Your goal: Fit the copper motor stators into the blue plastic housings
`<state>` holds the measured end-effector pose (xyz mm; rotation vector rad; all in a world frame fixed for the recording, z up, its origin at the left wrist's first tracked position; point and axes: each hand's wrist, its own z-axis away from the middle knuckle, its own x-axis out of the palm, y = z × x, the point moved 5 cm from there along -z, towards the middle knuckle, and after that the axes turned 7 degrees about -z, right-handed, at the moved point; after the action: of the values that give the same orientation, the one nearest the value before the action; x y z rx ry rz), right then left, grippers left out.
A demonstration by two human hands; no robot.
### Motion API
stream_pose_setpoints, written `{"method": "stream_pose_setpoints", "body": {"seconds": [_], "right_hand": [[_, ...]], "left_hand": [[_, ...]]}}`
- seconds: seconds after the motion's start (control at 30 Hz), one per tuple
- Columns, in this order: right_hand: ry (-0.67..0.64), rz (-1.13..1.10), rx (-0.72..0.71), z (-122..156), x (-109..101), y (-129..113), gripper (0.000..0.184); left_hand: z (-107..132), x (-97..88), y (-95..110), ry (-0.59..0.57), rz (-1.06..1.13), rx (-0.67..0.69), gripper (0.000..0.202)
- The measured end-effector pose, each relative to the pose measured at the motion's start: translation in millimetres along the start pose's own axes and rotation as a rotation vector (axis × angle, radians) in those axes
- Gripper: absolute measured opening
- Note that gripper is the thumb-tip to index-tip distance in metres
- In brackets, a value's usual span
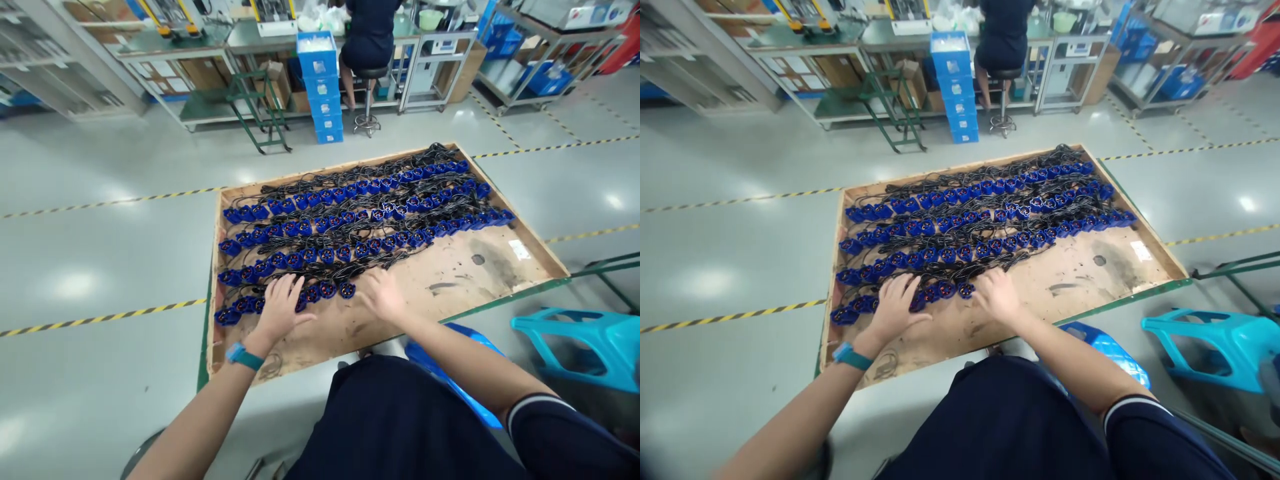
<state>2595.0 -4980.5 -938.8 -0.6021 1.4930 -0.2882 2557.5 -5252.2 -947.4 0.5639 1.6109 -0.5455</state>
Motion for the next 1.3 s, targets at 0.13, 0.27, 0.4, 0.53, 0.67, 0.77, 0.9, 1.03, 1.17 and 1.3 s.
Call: {"method": "stream_pose_setpoints", "body": {"seconds": [0.13,0.27,0.4,0.53,0.67,0.77,0.9,1.03,1.17,1.3], "right_hand": [[-0.11,-0.004,-0.148,-13,40,-52,0.062],[-0.147,0.057,-0.115,-34,62,-61,0.045],[-0.142,0.042,-0.195,-32,67,-52,0.022],[-0.119,-0.008,-0.246,-29,65,-45,0.035],[-0.157,0.003,-0.211,-35,66,-51,0.034],[-0.133,0.056,-0.149,-37,61,-60,0.033],[-0.032,0.098,-0.128,-42,52,-77,0.05],[-0.141,0.113,-0.286,-52,64,-95,0.039],[-0.228,0.141,-0.315,-59,82,-97,0.027],[-0.222,0.126,-0.308,-63,90,-99,0.03]], "left_hand": [[20,9.3,-24,-0.087,-0.093,0.022,0.083],[19,22.0,-25,-0.051,-0.106,-0.029,0.051],[27,23.8,-20,0.028,-0.106,-0.084,0.043],[30,24.2,-18,0.026,-0.128,-0.074,0.043],[16,26.7,-23,0.005,-0.141,-0.097,0.052],[4,27.8,-28,-0.017,-0.145,-0.13,0.053],[-2,26.5,-29,-0.047,-0.187,-0.154,0.055],[1,22.9,-28,-0.048,-0.209,-0.166,0.055],[5,24.1,-30,-0.055,-0.189,-0.152,0.055],[5,29.6,-33,-0.075,-0.157,-0.188,0.051]]}}
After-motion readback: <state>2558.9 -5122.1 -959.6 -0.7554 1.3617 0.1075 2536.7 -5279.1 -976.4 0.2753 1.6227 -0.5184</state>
